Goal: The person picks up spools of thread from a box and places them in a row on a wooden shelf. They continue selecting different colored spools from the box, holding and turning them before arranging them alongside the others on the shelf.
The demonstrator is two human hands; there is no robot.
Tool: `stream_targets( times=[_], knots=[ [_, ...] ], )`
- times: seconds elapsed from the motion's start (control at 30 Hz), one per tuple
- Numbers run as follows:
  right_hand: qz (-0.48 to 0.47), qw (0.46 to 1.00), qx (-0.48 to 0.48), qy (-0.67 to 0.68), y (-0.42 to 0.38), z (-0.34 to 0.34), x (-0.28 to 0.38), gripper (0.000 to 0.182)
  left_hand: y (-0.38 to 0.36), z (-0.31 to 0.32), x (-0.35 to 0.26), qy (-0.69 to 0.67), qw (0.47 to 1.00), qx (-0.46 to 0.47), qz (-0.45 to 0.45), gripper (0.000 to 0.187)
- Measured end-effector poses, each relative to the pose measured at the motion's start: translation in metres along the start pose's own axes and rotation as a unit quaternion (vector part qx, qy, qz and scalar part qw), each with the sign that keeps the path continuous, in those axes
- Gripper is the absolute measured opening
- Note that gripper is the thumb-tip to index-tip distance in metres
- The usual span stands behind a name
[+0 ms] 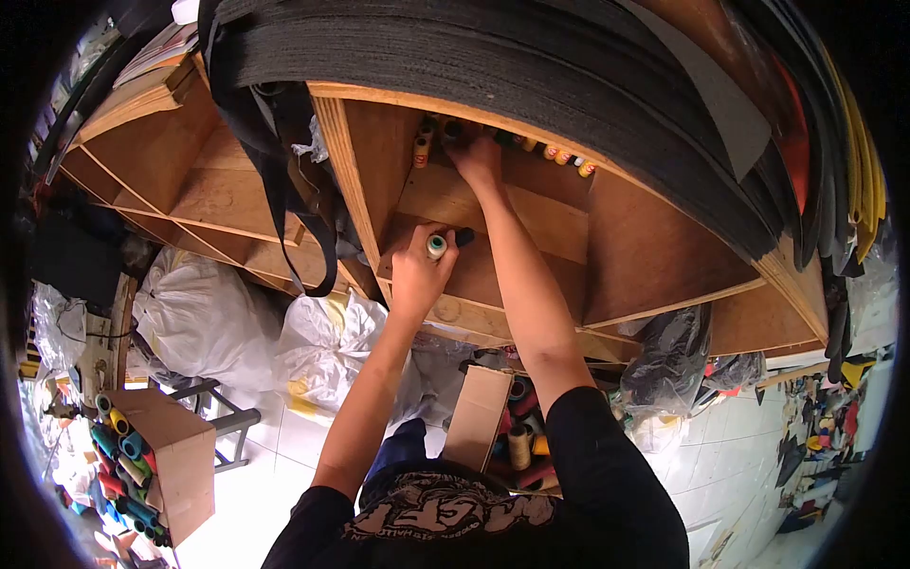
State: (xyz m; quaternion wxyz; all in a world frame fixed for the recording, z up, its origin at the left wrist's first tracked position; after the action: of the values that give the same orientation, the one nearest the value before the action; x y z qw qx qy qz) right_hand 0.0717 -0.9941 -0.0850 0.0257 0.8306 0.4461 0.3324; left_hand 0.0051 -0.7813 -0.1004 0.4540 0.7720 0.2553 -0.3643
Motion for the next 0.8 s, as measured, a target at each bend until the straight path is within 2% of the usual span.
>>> stream_targets(
  times=[0.2, 0.3, 0.4, 0.6, 0.7, 0.8],
  knots=[
    [0.005, 1.0, 0.028, 0.0, -0.002, 0.001, 0.012, 0.036, 0.001, -0.003, -0.005, 0.003, 1.0, 0.011, -0.014, 0.019],
    [-0.051, 0.999, 0.001, 0.007, -0.005, 0.0, 0.018, 0.034, 0.001, -0.004, -0.006, -0.008, 0.999, 0.015, -0.03, 0.02],
    [0.013, 1.0, 0.006, 0.022, -0.008, -0.003, 0.021, 0.034, 0.001, -0.004, -0.005, -0.004, 0.999, 0.025, -0.047, 0.02],
    [0.033, 0.998, 0.006, 0.047, -0.012, -0.004, 0.02, 0.033, 0.001, -0.002, -0.003, 0.021, 0.999, 0.013, -0.029, 0.02],
    [-0.009, 0.999, -0.024, 0.042, -0.015, -0.018, 0.027, 0.033, 0.0, -0.003, -0.003, -0.001, 0.999, 0.01, -0.04, 0.019],
    [-0.032, 0.996, 0.006, 0.078, -0.026, -0.027, 0.009, 0.035, 0.002, -0.005, -0.005, -0.016, 1.0, -0.024, 0.012, 0.019]
  ],
)
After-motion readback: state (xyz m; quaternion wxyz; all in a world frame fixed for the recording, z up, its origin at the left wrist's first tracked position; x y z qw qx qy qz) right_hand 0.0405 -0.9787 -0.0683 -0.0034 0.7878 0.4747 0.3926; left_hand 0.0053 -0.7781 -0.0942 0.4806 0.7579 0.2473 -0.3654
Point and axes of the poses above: each hand's wrist, its own y-axis towards the middle knuckle, its own z-axis out of the palm, x = y × z, the point moved 5 cm from there along y, towards the middle knuckle, and after that the axes turned 5 degrees about x, right-handed, at the moved point
